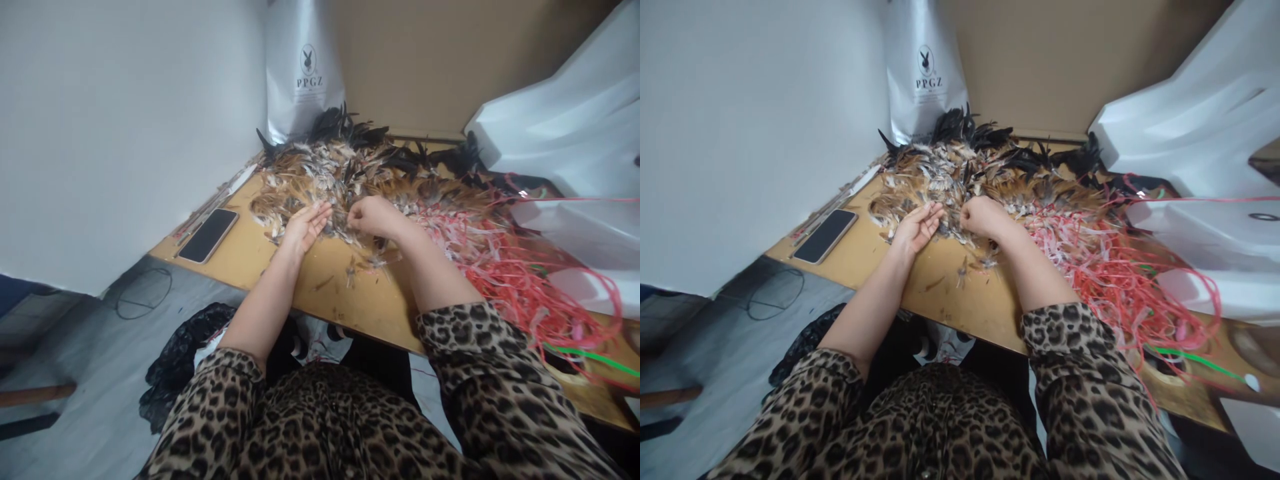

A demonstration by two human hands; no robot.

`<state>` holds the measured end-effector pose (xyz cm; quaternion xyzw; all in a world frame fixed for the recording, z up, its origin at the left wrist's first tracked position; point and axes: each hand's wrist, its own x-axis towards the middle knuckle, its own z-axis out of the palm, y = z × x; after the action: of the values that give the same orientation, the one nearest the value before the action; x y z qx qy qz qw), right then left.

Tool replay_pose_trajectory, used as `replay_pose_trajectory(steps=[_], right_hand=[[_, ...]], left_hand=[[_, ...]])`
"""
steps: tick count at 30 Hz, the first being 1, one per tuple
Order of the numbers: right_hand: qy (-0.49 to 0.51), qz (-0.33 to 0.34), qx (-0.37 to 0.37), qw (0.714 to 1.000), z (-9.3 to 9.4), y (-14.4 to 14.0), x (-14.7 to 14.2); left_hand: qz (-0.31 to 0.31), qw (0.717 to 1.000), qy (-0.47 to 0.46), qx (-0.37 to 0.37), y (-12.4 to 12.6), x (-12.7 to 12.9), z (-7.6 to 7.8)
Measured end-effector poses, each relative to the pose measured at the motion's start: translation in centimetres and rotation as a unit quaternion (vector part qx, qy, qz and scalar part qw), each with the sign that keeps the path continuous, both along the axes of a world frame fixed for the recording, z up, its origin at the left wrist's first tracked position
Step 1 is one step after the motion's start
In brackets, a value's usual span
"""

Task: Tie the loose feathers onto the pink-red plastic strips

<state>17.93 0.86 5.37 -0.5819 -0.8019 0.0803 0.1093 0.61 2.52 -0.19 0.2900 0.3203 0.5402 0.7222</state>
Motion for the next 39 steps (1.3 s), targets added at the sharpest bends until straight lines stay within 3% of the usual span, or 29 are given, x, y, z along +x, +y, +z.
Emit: replay_pose_trajectory(steps=[6, 13, 18, 22, 25, 33, 36, 39], right_hand=[[-0.032, 0.0, -0.063, 0.997, 0.2, -0.7, -0.9], [-0.083, -0.057, -0.053, 0.993, -0.6, -1.0, -2.3], [0.082, -0.032, -0.084, 0.993, -1.7, 0.4, -0.6], [0.303, -0.041, -0.171, 0.937, -2.1, 1.1, 0.1], [0.425, -0.052, -0.176, 0.886, -2.1, 1.1, 0.0], [0.584, -0.098, -0.127, 0.796, -2.1, 1.4, -0.7], [0.601, -0.115, -0.087, 0.786, -2.5, 1.6, -1.2], [0.578, -0.116, -0.038, 0.807, -3.0, 1.6, -1.9]], left_hand=[[0.008, 1.0, -0.007, 0.005, 0.3, -0.2, -0.2], [0.006, 1.0, 0.012, -0.007, 0.1, -0.1, -0.1], [0.0, 1.0, 0.012, -0.011, 0.1, 0.0, 0.0], [-0.011, 1.0, 0.008, -0.022, 0.1, 0.0, 0.1], [-0.026, 0.999, 0.024, -0.036, 0.0, 0.1, -0.1], [-0.055, 0.997, 0.041, -0.018, -0.1, 0.3, -0.4], [-0.068, 0.997, 0.035, -0.029, -0.3, 0.4, -0.3], [-0.085, 0.995, 0.026, -0.052, -0.6, 0.6, -0.2]])
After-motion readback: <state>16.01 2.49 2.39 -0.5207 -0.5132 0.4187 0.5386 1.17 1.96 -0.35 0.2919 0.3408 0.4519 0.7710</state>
